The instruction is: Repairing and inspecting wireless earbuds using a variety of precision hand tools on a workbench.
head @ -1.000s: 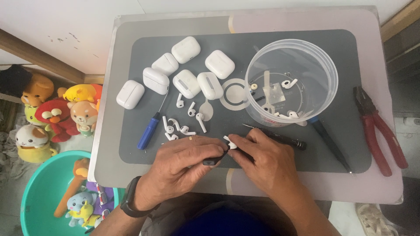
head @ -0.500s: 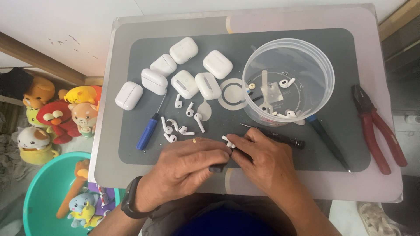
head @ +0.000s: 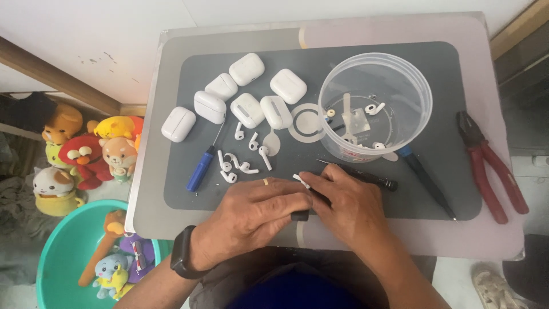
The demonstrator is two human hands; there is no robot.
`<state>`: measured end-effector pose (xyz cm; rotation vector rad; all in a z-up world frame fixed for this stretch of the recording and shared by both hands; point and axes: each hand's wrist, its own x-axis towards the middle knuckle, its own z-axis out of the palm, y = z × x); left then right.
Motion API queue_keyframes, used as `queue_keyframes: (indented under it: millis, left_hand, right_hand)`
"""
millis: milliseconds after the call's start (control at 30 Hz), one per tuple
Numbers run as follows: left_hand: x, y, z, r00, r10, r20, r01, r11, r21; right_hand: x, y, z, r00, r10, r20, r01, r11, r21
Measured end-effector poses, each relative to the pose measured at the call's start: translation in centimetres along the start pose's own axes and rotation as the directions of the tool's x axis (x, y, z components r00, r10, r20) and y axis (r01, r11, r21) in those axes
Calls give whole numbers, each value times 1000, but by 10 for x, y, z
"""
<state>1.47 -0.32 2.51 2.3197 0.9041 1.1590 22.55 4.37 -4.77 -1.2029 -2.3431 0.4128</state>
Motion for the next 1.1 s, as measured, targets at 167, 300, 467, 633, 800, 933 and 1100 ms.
queue_keyframes:
  millis: [167,300,467,633,800,933,1100]
  left_hand:
    - [4,4,4,999,-27,26,27,999,-21]
    - [-11,-1,11,985,-151,-85,157,985,68]
    - [-24,7,-4,605,-596,-528,613,772,-169]
    - [-50,-11,-1,704,-651,-284,706,685,179]
    - [-41,-11,12,902,-424,-85,416,796,440]
    - [-52,-12,-3,908,-300,-294,406,806,431]
    - [-76,-52,-32,630,-632,-451,728,279,626]
  right_hand:
    - [-3,-1,2,1000,-14,-16,14,1000,6]
    - [-5,3,5,999,35,29,-35,999,9]
    - [-1,-5,-1,998,-5,-66,6,1000,3]
    - [2,-11,-1,983,-67,-171,62,998,-31]
    - [10,-21,-1,969,-126,-212,110,990,-85]
    - [9,-18,3,970,-78,-228,70,997,-44]
    - [15,-12,1,958,272,86,-279,958,74]
